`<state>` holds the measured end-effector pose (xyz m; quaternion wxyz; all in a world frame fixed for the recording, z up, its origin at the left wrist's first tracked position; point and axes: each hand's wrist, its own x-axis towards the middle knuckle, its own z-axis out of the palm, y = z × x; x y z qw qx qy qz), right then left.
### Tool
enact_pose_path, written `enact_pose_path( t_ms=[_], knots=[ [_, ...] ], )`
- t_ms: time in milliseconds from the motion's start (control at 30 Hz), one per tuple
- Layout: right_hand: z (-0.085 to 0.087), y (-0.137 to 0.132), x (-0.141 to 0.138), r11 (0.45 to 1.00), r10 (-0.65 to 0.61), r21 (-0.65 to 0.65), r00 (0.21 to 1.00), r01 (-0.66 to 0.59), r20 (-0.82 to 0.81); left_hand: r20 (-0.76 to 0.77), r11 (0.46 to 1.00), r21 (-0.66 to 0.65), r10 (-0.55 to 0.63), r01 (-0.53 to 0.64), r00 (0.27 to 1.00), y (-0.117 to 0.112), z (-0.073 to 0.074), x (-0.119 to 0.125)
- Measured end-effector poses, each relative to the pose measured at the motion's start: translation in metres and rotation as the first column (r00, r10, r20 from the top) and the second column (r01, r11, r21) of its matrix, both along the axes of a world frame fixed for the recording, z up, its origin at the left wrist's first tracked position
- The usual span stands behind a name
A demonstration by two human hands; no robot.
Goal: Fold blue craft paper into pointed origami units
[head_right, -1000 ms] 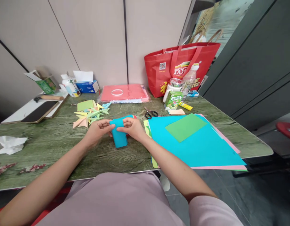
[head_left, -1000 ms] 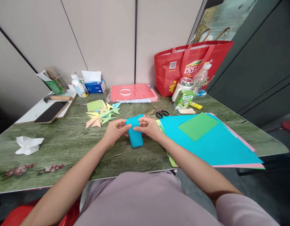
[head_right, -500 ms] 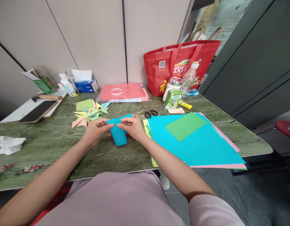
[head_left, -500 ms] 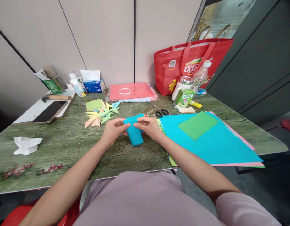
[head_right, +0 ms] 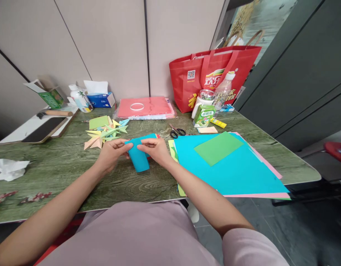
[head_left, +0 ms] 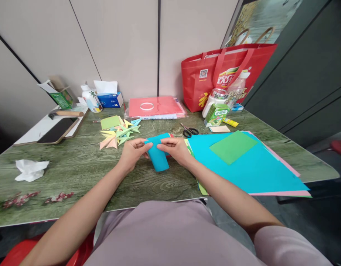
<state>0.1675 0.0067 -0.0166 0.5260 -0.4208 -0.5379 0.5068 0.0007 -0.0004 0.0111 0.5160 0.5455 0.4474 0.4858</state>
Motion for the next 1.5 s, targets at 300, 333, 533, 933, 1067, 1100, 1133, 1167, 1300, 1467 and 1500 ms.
enact_pose_path(
  t_ms=[300,333,533,933,1067,1100,1133,1167,1300,1467,1500],
  knots=[
    [0.006,-0.003,0.000,1.000,0.003,0.003,1.000,-0.003,0.017,-0.005,1.000,0.017,-0.025,0.025,1.000,0.002,-0.003,-0.003],
    [0.006,-0.003,0.000,1.000,0.006,0.002,1.000,-0.006,0.014,-0.011,0.999,0.026,-0.029,0.029,1.000,0.002,-0.003,-0.003],
    [0.010,-0.006,-0.002,0.987,0.149,-0.048,0.988,-0.151,-0.042,-0.150,0.989,0.147,0.016,0.007,0.989,0.000,-0.001,-0.003],
    [0.011,-0.008,-0.002,0.981,0.191,-0.010,0.981,-0.192,-0.036,-0.163,0.985,0.170,0.003,0.025,0.987,0.003,-0.002,-0.005],
    [0.010,-0.008,-0.003,0.980,0.199,-0.018,0.979,-0.200,-0.041,-0.178,0.983,0.181,0.013,0.020,0.984,0.003,-0.003,-0.005],
    [0.010,-0.008,-0.003,0.980,0.197,-0.019,0.979,-0.198,-0.044,-0.182,0.983,0.185,0.014,0.020,0.983,0.003,-0.003,-0.005],
    [0.010,-0.008,-0.003,0.981,0.193,-0.020,0.980,-0.194,-0.046,-0.185,0.982,0.188,0.014,0.022,0.983,0.003,-0.003,-0.005],
    [0.011,-0.008,-0.003,0.982,0.188,-0.020,0.981,-0.189,-0.046,-0.187,0.981,0.191,0.012,0.024,0.982,0.003,-0.004,-0.005],
    [0.012,-0.008,-0.004,0.985,0.173,-0.017,0.984,-0.174,-0.033,-0.182,0.980,0.198,0.004,0.033,0.983,0.003,-0.004,-0.006],
    [0.012,-0.008,-0.003,0.984,0.175,-0.011,0.984,-0.175,-0.017,-0.170,0.979,0.200,0.005,0.030,0.985,0.003,-0.004,-0.007],
    [0.012,-0.008,-0.003,0.985,0.174,-0.008,0.985,-0.174,-0.011,-0.171,0.980,0.198,0.003,0.032,0.985,0.003,-0.003,-0.007]
  ],
)
